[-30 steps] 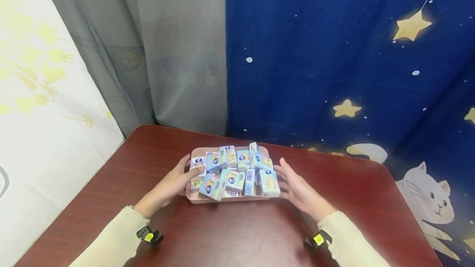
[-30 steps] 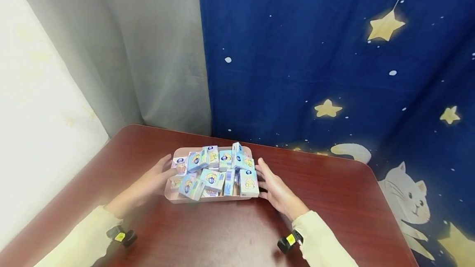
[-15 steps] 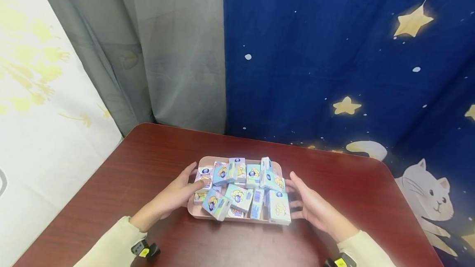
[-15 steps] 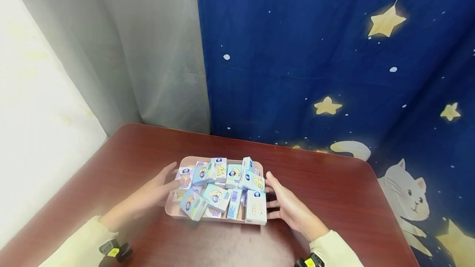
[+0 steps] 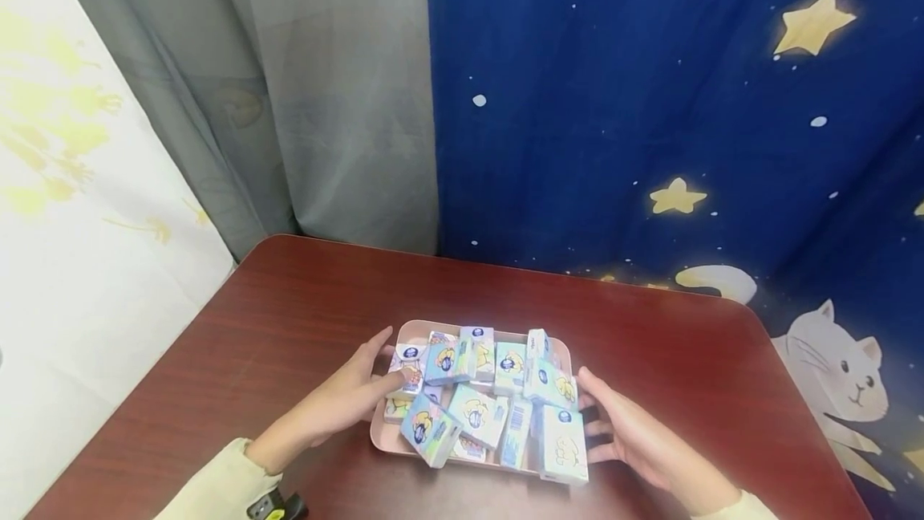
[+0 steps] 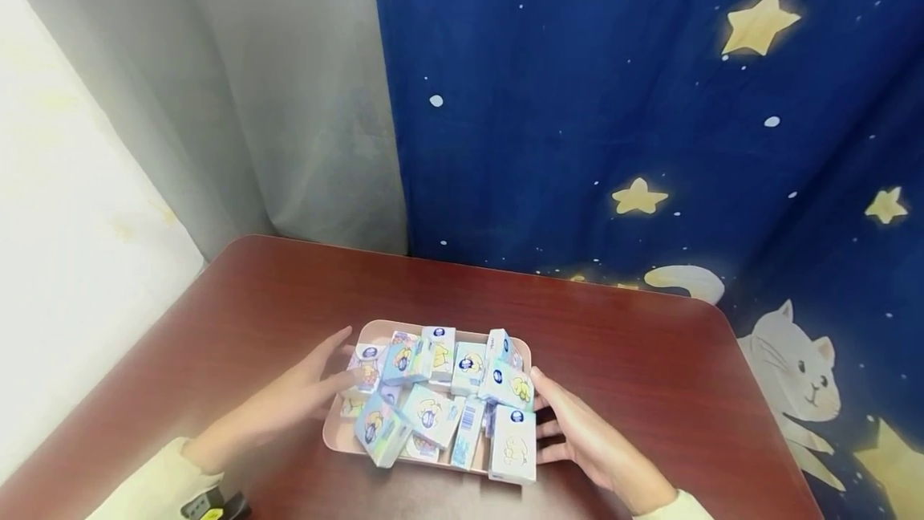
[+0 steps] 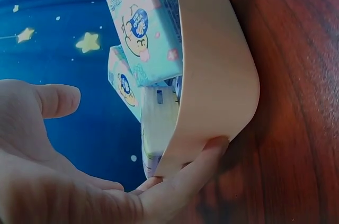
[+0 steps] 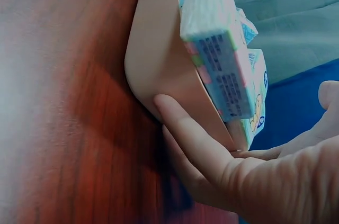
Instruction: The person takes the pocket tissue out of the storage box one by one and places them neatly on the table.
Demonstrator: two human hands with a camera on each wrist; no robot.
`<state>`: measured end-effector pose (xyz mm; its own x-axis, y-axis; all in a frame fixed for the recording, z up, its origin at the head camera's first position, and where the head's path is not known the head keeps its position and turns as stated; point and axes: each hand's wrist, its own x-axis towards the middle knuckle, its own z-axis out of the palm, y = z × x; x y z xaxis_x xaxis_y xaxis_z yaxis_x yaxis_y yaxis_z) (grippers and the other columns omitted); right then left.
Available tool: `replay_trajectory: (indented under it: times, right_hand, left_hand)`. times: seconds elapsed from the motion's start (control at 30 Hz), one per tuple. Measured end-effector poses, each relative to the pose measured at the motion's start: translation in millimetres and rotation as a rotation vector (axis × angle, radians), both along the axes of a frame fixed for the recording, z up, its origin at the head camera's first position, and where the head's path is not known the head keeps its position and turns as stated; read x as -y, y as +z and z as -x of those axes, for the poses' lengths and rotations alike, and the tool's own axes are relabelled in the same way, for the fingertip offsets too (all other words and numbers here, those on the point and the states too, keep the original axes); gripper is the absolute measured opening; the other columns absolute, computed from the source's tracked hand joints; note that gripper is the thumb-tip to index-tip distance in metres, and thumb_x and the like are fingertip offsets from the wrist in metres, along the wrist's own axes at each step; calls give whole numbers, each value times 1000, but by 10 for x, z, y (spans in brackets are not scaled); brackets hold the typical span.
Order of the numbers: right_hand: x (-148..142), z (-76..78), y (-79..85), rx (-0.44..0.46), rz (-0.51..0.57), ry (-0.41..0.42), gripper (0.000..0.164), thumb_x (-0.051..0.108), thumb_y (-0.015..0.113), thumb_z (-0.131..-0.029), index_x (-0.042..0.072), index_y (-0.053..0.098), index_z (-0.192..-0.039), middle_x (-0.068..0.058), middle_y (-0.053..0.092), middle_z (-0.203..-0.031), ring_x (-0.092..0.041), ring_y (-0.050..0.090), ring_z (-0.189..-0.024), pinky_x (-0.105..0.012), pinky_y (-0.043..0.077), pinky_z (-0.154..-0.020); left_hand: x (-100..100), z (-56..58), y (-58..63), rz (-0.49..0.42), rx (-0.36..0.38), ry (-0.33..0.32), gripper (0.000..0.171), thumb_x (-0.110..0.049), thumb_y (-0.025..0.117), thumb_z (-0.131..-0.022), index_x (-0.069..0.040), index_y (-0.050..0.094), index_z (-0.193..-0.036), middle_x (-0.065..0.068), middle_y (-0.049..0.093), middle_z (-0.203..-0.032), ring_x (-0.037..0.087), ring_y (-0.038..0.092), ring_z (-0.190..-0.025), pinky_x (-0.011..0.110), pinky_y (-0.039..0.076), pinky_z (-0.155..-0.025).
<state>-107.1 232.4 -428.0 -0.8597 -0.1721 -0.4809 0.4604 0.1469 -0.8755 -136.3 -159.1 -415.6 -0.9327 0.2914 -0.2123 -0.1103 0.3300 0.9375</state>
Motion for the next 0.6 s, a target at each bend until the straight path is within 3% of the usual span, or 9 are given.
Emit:
replay_trajectory:
  times: [0.23,0.37,0.47,0.6]
  right_hand:
    - [-82,-158,-10,-5,42,52,64,50,47,-117,-7,47,-147,-17,56,-126,-32,67,-102,-51,65,-82]
    - [-134,-217,-20,-3,53,115,70,42,50,-117,-10,32,-160,-15,61,-129,-30,67,-106,-49,64,-85]
    - [-162,-263,-35,-34,62,168,79,28,62,-112,-15,20,-164,-17,61,-130,-29,69,-108,-49,65,-85]
    - [-163,-335,-69,-110,75,209,92,7,78,-97,-17,18,-163,-19,54,-129,-31,71,-105,-45,66,-83]
  left_hand:
    - [-15,-63,-18,25,-16,-21,87,-17,69,-105,9,17,-169,27,41,-153,29,67,-113,47,65,-85]
    - [-13,-107,-1,2,21,-22,88,-18,70,-105,5,18,-171,25,39,-155,30,66,-115,49,67,-78]
    - [-11,-132,6,-15,47,-24,89,-19,71,-105,2,17,-173,24,36,-156,31,65,-116,50,67,-75]
    - [-16,-127,-4,-16,53,-34,89,-19,71,-105,3,17,-172,24,36,-154,30,64,-115,50,67,-75]
